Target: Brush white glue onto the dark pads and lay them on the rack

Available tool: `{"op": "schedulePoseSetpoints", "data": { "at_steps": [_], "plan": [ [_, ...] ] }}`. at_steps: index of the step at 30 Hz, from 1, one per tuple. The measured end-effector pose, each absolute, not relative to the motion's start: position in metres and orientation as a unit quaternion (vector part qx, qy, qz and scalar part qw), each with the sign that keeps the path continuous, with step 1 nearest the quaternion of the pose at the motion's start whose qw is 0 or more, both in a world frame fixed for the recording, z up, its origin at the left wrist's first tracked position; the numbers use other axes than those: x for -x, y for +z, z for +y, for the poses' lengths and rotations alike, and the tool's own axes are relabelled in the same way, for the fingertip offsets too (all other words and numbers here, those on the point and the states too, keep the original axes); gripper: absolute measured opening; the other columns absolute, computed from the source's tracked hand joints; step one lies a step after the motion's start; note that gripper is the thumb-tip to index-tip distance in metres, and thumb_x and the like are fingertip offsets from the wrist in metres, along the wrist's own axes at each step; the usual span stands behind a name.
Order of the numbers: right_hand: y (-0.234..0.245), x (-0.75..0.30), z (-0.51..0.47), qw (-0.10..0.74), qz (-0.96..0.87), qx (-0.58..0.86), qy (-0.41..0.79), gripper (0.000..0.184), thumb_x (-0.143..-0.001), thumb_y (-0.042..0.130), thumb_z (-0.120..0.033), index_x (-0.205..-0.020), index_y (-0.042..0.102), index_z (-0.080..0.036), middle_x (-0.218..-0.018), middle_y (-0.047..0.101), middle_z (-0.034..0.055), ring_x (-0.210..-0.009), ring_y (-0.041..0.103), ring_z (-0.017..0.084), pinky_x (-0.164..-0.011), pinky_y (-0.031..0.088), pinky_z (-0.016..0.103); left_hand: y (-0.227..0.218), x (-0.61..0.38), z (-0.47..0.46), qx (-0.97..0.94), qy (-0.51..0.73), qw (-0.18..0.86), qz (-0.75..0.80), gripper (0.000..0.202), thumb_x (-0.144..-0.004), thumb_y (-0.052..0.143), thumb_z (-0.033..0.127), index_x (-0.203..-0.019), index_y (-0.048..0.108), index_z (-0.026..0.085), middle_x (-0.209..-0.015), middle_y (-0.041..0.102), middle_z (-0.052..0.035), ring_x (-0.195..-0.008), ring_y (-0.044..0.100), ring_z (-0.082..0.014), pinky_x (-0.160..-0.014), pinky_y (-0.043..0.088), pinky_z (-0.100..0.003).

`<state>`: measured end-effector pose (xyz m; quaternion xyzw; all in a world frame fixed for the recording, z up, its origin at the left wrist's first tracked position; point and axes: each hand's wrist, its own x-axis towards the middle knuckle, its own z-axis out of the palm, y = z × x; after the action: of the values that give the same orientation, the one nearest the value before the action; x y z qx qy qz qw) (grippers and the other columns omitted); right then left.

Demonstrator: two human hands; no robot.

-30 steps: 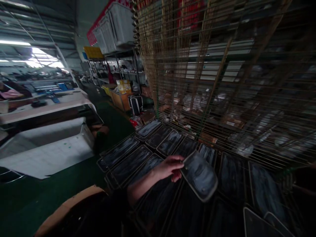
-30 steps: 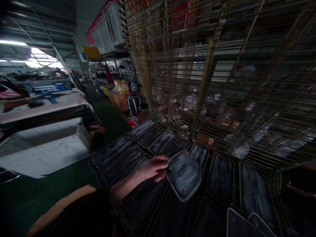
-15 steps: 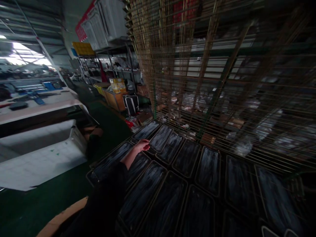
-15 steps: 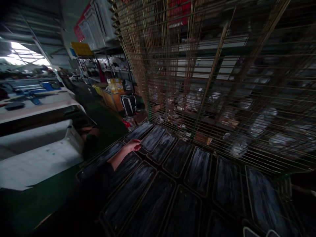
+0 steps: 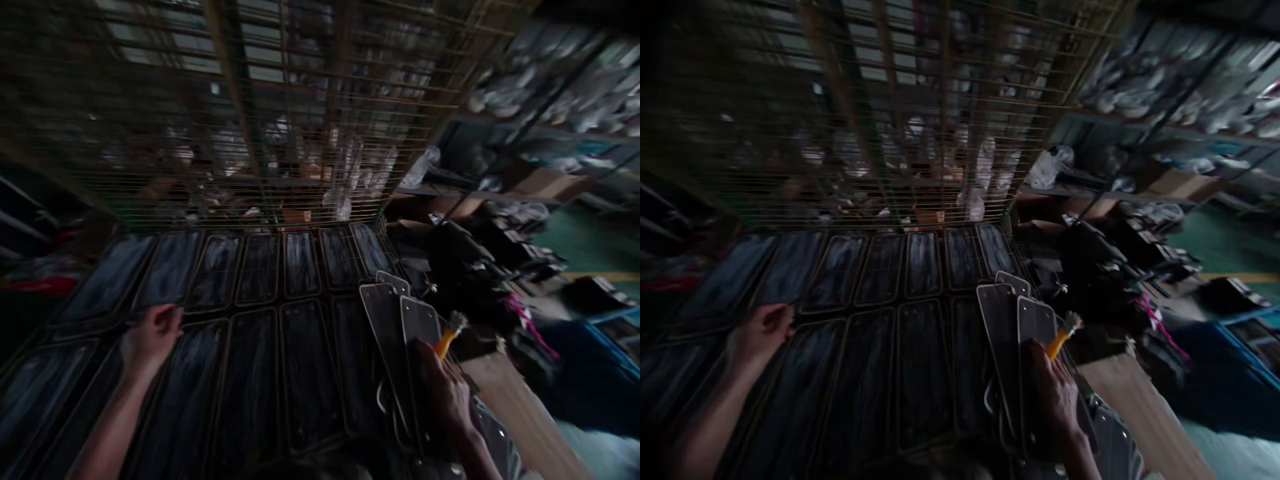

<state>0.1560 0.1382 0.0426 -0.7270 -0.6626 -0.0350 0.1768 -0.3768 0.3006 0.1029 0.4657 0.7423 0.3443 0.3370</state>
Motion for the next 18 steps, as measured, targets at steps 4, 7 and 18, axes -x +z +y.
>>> {"op": "schedulePoseSetpoints", "data": {
  "at_steps": [4,7,18],
  "plan": [
    [0.041,-0.152,0.142,0.177,-0.670,0.719,-0.053,0.042,-0.092,0.035,-0.018,-0.129,0.055,-0.023,-0.115,0.068,0.0074,-0.105,0.064,0.024,-0.083,0.054,0.036,0.075,0.236,0.237,-0.570,0.325,0.557,0.510,0.044,-0.087,0.059,0.043,-0.125,0.051,0.024,-0.105,0.069,-0.0027,-0.092,0.069,-0.0212,-0.077,0.059,-0.035],
    [0.053,-0.149,0.143,0.199,-0.676,0.709,-0.033,0.039,-0.093,0.034,-0.017,-0.124,0.056,-0.022,-0.113,0.068,0.0083,-0.104,0.063,0.023,-0.083,0.052,0.035,0.061,0.119,0.201,-0.642,0.366,0.496,0.456,0.062,-0.084,0.063,0.041,-0.137,0.041,0.017,-0.132,0.056,-0.0190,-0.122,0.057,-0.0304,-0.097,0.052,-0.047],
    [0.048,-0.233,0.134,0.250,-0.508,0.823,0.047,0.022,-0.091,0.036,-0.020,-0.089,0.058,-0.019,-0.067,0.058,0.0015,-0.060,0.051,0.016,-0.055,0.028,0.026,0.023,0.014,0.193,-0.727,0.366,0.229,0.533,0.081,-0.084,0.062,0.043,-0.147,0.023,0.008,-0.150,0.030,-0.0298,-0.142,0.028,-0.0398,-0.111,0.033,-0.058]
  ]
}}
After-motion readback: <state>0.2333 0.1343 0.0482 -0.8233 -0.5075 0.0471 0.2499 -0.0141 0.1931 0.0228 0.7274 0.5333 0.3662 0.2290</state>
